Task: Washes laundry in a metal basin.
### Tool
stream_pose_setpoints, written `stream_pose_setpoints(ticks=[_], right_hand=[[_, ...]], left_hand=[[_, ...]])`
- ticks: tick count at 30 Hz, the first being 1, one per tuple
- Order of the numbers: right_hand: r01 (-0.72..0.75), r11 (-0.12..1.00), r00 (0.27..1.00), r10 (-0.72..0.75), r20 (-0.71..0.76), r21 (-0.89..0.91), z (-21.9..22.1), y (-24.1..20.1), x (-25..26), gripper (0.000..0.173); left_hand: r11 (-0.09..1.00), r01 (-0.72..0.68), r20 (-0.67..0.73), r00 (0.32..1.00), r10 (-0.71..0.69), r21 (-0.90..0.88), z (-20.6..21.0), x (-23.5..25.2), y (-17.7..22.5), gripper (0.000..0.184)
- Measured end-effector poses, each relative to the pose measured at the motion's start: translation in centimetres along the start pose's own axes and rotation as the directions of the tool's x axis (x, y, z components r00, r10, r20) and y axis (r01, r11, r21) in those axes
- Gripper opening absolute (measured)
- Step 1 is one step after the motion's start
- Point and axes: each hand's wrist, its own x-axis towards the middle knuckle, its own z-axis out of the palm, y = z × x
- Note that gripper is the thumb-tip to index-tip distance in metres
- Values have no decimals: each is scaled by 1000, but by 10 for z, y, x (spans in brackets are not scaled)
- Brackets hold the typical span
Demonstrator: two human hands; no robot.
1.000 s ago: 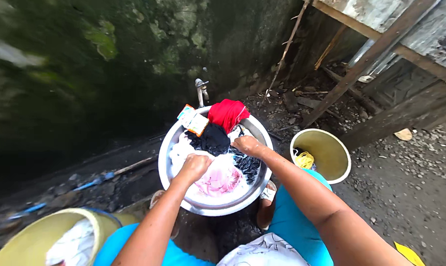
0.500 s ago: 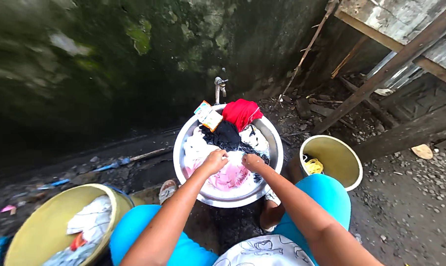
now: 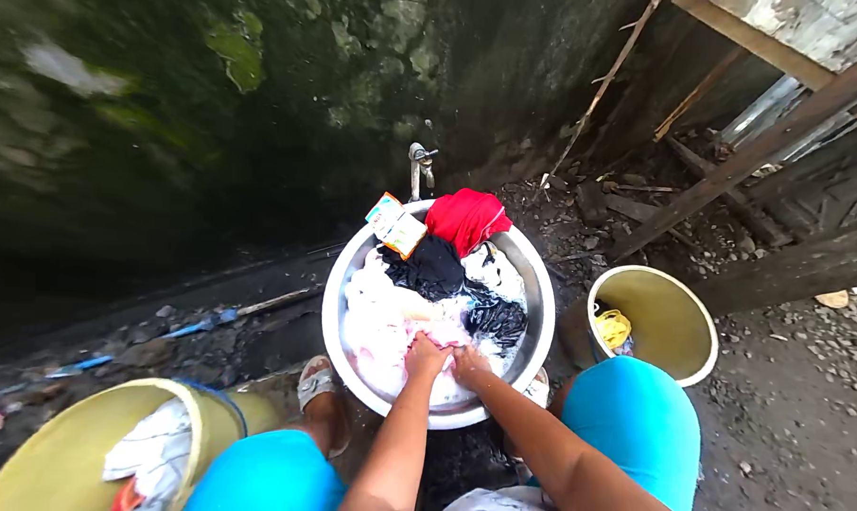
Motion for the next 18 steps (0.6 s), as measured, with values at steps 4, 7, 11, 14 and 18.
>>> stream_pose_setpoints(ticks=[4,7,11,14,18], right_hand=[[-8,999,994,12,109,-34,-8,-10,0,46],[-18,997,991,28,129,-79,-7,-18,-6,44],[18,987,1000,-17,10,-159,15,-40,-18,41],[146,965,987,-159,-40,-219,16,-37,-28,44],[328,923,941,-339,-23,-200,-4,-16,-46,38]], left_hand=[[996,-86,97,992,86,-7,-7,22,-9,87],[989,-132,303,947,106,65,-42,15,0,79],[878,-344,81,938,337,333,-53,-17,42,62],[759,-514,219,858,465,400,-28,-10,46,52],[826,-344,224,937,269,446,-35,-20,24,47]])
